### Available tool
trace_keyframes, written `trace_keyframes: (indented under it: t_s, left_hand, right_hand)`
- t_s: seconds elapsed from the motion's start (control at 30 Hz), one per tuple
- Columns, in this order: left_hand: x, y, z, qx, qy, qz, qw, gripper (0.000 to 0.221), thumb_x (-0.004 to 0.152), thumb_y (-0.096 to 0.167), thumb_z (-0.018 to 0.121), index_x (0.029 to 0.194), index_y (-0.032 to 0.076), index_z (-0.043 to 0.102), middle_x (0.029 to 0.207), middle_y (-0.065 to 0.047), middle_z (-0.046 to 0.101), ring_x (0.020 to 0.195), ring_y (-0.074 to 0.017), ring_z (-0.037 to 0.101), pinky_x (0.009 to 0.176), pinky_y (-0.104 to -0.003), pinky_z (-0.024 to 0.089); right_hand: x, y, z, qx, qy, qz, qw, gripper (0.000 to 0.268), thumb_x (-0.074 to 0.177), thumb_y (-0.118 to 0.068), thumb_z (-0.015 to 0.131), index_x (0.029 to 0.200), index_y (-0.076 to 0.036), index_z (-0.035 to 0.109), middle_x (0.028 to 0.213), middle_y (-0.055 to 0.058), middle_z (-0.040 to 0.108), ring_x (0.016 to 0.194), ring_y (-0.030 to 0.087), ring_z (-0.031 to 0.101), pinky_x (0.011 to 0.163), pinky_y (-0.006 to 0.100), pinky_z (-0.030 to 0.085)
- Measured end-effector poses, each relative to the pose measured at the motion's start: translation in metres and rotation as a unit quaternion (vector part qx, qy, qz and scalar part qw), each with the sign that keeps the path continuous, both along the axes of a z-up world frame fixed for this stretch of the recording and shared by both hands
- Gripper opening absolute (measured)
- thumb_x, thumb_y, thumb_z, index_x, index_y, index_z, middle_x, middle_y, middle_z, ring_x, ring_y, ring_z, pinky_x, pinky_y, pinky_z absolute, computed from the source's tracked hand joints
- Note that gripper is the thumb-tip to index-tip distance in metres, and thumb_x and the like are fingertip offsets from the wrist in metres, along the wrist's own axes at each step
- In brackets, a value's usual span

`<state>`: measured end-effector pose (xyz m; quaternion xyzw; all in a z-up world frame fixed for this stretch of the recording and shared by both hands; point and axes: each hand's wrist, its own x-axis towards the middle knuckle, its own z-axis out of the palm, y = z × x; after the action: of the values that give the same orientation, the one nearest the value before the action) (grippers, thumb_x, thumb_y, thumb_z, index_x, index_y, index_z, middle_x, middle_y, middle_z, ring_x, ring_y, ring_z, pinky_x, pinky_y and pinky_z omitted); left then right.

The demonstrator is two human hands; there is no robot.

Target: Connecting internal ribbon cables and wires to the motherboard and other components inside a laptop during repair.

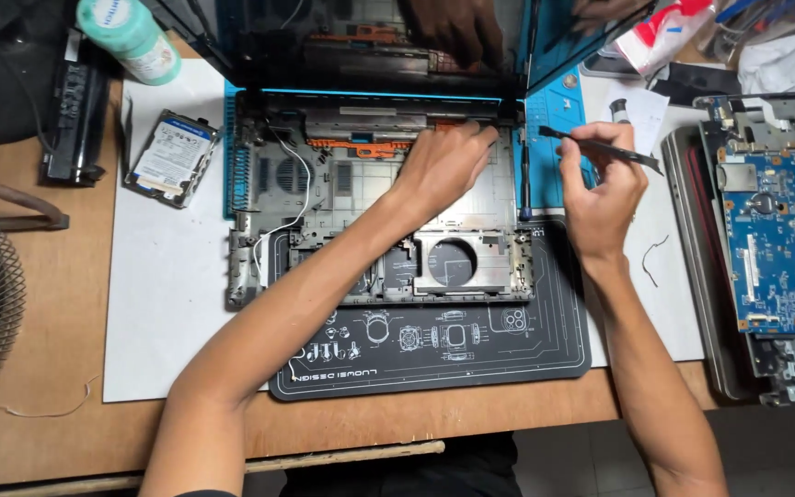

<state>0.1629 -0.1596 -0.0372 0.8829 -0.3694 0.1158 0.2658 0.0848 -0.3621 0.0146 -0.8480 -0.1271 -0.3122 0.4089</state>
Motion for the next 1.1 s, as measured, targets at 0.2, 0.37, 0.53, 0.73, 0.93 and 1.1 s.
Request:
trace_keyframes:
  t_s: [0.2, 0.37, 0.53, 0.73, 0.93, 1.1]
  left_hand:
    - [-0.005, 0.008, 0.018, -0.014, -0.002, -0.002, 1.0, 0.027, 0.096, 0.014, 0.053, 0.115, 0.007, 0.07, 0.085, -0.014, 0.07, 0.064, -0.0431, 0.071, 0.053, -0.053, 0.055]
    - [0.0, 0.009, 0.013, -0.088, 0.048, -0.011, 0.995, 0.02, 0.097, 0.012, 0.055, 0.107, 0.004, 0.071, 0.081, -0.014, 0.07, 0.068, -0.0417, 0.072, 0.053, -0.049, 0.056]
    - [0.003, 0.011, 0.012, -0.108, 0.056, -0.005, 0.993, 0.015, 0.096, 0.016, 0.058, 0.102, 0.008, 0.07, 0.081, -0.013, 0.071, 0.071, -0.0394, 0.072, 0.054, -0.048, 0.057]
    - [-0.002, 0.014, 0.022, -0.098, 0.064, -0.001, 0.993, 0.014, 0.095, 0.014, 0.059, 0.101, 0.008, 0.07, 0.081, -0.014, 0.071, 0.074, -0.0397, 0.073, 0.058, -0.049, 0.057]
    - [-0.003, 0.015, 0.025, -0.1, 0.071, 0.0, 0.992, 0.013, 0.096, 0.013, 0.059, 0.101, 0.008, 0.07, 0.082, -0.014, 0.071, 0.075, -0.0388, 0.073, 0.058, -0.048, 0.058]
    - [-0.003, 0.014, 0.026, -0.107, 0.084, 0.004, 0.991, 0.011, 0.094, 0.013, 0.06, 0.097, 0.007, 0.07, 0.081, -0.014, 0.071, 0.075, -0.0392, 0.073, 0.06, -0.049, 0.058]
  right_hand:
    - [0.0, 0.025, 0.013, -0.009, -0.017, 0.027, 0.999, 0.008, 0.108, 0.003, 0.067, 0.116, 0.006, 0.069, 0.098, 0.02, 0.076, 0.093, 0.031, 0.077, 0.083, 0.037, 0.06]
    - [0.011, 0.026, 0.012, -0.048, 0.029, 0.05, 0.997, 0.012, 0.111, -0.003, 0.059, 0.119, 0.002, 0.065, 0.102, 0.019, 0.078, 0.094, 0.028, 0.077, 0.079, 0.036, 0.058]
    - [0.022, 0.018, 0.013, -0.057, 0.045, 0.089, 0.993, 0.011, 0.11, 0.0, 0.058, 0.118, 0.004, 0.064, 0.1, 0.02, 0.076, 0.094, 0.033, 0.076, 0.079, 0.038, 0.06]
    - [0.031, 0.016, 0.008, -0.078, 0.043, 0.105, 0.991, 0.014, 0.109, 0.004, 0.058, 0.119, 0.004, 0.068, 0.098, 0.02, 0.073, 0.09, 0.035, 0.075, 0.077, 0.039, 0.06]
    - [0.032, 0.015, 0.006, -0.075, 0.028, 0.103, 0.991, 0.015, 0.11, 0.005, 0.056, 0.119, 0.005, 0.068, 0.099, 0.02, 0.071, 0.088, 0.033, 0.074, 0.076, 0.039, 0.061]
    - [0.033, 0.017, 0.003, -0.073, 0.036, 0.105, 0.991, 0.015, 0.109, 0.006, 0.057, 0.118, 0.005, 0.069, 0.098, 0.02, 0.072, 0.086, 0.033, 0.074, 0.074, 0.039, 0.061]
